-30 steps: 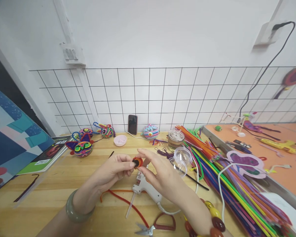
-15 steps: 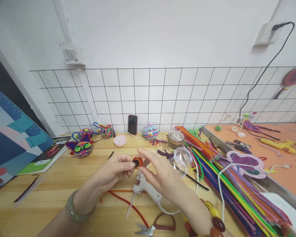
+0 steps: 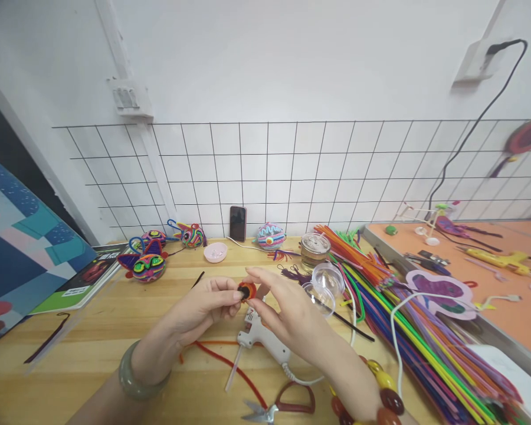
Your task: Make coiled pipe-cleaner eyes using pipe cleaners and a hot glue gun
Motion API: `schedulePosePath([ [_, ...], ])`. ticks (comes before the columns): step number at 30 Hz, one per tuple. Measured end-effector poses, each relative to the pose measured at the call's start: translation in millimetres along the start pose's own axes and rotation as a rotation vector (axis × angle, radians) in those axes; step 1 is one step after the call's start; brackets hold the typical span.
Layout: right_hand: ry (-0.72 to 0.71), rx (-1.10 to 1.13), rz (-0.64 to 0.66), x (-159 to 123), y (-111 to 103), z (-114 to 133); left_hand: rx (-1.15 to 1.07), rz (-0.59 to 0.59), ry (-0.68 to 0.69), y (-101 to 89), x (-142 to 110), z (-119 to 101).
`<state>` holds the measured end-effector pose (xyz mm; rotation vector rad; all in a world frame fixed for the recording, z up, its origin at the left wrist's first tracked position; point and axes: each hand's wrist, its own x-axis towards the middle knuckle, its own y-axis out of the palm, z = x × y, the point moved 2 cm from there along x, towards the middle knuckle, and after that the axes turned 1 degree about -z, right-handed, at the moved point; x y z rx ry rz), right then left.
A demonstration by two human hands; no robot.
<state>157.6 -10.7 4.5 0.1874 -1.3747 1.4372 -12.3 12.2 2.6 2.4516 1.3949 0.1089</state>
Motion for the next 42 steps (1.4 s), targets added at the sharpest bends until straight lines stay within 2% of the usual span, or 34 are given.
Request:
schedulePosePath([
  [30, -0.023, -0.011, -0.016, 0.4, -0.2, 1.0, 0.006, -0.022, -0.001, 2.3, -1.4, -2.4],
  [37, -0.009, 0.011, -0.003, 2.4, -1.7, 2.5, -0.001, -0.029, 0.000, 2.6, -1.9, -2.0],
  [42, 0.021, 0.024, -0.041, 2.9, -1.9, 1.2, 0.002, -0.037, 0.009, 2.0, -1.8, -1.3],
])
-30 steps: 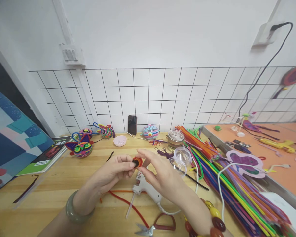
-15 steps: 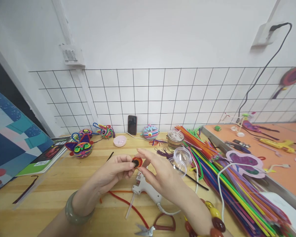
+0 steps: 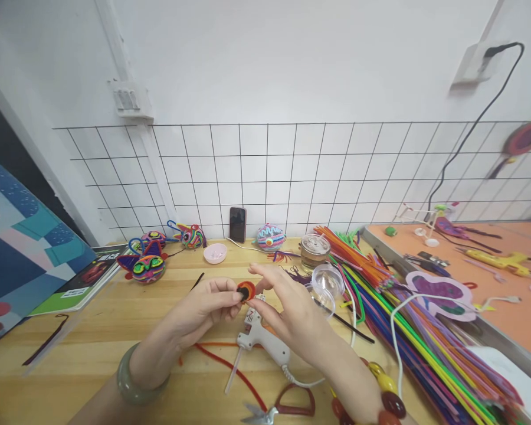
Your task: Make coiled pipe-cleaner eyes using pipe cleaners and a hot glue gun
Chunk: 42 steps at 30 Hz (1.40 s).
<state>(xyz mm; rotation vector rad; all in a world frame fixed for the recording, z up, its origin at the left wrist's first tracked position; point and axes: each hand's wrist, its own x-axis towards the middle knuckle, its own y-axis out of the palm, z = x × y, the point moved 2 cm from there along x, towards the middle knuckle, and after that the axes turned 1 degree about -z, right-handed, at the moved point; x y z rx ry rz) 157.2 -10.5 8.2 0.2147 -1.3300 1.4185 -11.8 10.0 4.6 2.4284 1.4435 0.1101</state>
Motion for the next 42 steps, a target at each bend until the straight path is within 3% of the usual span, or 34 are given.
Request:
schedulePosePath([
  [24, -0.033, -0.023, -0.020, -0.1, -0.5, -0.1, 0.055, -0.100, 0.017, 6.2, -2.2, -5.2],
  [33, -0.035, -0.027, 0.018, -1.3, -1.7, 1.9, 0.071, -0.069, -0.004, 3.8, -1.4, -2.2],
  [42, 0.003, -0.002, 0.029, -1.9, -1.3, 1.1, 0.033, 0.019, 0.059, 2.5, 0.0, -2.3],
])
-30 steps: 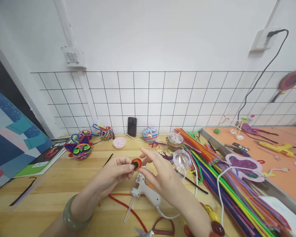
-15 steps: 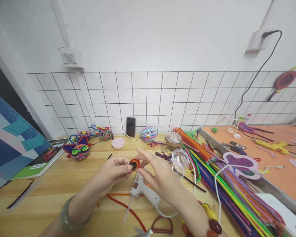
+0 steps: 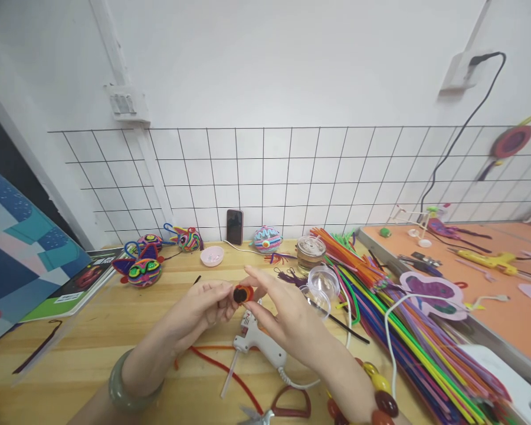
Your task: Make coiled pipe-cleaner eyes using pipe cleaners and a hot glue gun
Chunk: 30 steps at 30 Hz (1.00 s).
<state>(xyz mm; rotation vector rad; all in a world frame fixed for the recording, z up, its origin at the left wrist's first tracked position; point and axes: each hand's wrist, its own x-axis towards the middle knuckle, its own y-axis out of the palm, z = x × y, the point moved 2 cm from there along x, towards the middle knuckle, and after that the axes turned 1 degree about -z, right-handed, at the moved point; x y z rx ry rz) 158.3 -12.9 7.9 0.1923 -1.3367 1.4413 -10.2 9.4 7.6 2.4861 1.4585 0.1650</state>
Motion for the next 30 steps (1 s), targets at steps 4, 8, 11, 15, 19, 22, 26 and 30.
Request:
schedulePosePath([
  [4, 0.012, 0.033, 0.015, 1.1, 0.0, 0.7, -0.018, -0.006, 0.021, -0.4, 0.8, 0.5],
  [8, 0.004, 0.044, 0.013, 0.4, 0.4, 1.1, -0.015, -0.016, 0.015, -0.8, 0.9, 0.5],
  [11, 0.012, 0.037, 0.011, -0.5, 1.2, -0.2, -0.010, -0.008, 0.004, -1.7, 1.2, 0.2],
  [15, 0.015, 0.040, 0.015, -0.8, 1.8, -1.5, 0.009, 0.002, -0.001, -3.2, 2.1, 0.7],
  [19, 0.005, 0.032, 0.016, -1.7, 2.1, -1.6, 0.013, 0.003, 0.015, -3.8, 2.6, 1.4],
  [22, -0.005, 0.003, 0.011, -2.2, 2.4, -1.9, 0.024, 0.011, 0.020, -4.3, 2.7, 2.0],
  [26, -0.021, -0.031, 0.001, -1.4, 1.7, -0.8, 0.032, 0.011, 0.001, -4.9, 2.4, 3.0],
  [30, -0.025, -0.035, 0.003, -0.9, 1.0, 1.5, 0.044, 0.022, -0.016, -3.4, 1.1, 2.4],
])
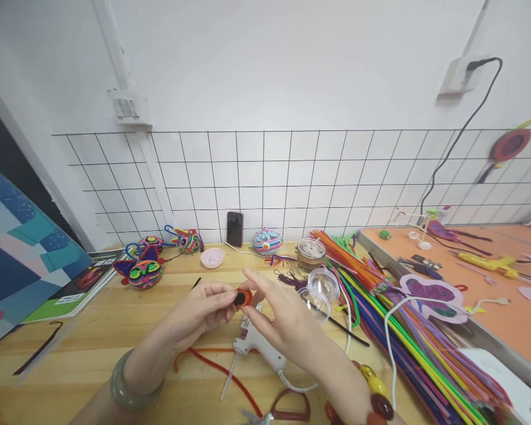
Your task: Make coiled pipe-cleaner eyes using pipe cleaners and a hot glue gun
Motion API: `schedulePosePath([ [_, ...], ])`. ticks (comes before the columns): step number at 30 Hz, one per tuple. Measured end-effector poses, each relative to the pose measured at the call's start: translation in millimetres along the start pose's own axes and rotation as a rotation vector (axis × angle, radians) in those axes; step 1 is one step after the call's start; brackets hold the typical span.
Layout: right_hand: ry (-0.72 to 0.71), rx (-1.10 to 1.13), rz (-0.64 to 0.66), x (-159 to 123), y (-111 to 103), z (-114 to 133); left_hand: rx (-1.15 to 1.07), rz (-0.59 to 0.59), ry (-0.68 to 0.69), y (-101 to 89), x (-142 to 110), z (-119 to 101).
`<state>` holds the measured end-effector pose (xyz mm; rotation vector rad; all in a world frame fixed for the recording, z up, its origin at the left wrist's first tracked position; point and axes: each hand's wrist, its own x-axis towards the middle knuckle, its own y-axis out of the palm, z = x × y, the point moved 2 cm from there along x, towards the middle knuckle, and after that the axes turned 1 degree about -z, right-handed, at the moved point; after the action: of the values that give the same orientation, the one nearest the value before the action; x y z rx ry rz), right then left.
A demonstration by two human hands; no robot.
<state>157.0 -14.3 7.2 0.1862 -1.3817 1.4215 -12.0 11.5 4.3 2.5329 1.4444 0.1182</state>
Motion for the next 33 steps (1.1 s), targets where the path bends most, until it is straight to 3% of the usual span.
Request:
schedulePosePath([
  [18, 0.008, 0.018, 0.001, -1.0, 3.0, -1.5, 0.029, -0.102, -0.033, 2.6, -2.4, -3.6],
  [33, -0.028, 0.014, -0.020, -0.8, 3.9, 0.6, 0.102, -0.087, 0.021, 3.6, -4.3, -5.8],
])
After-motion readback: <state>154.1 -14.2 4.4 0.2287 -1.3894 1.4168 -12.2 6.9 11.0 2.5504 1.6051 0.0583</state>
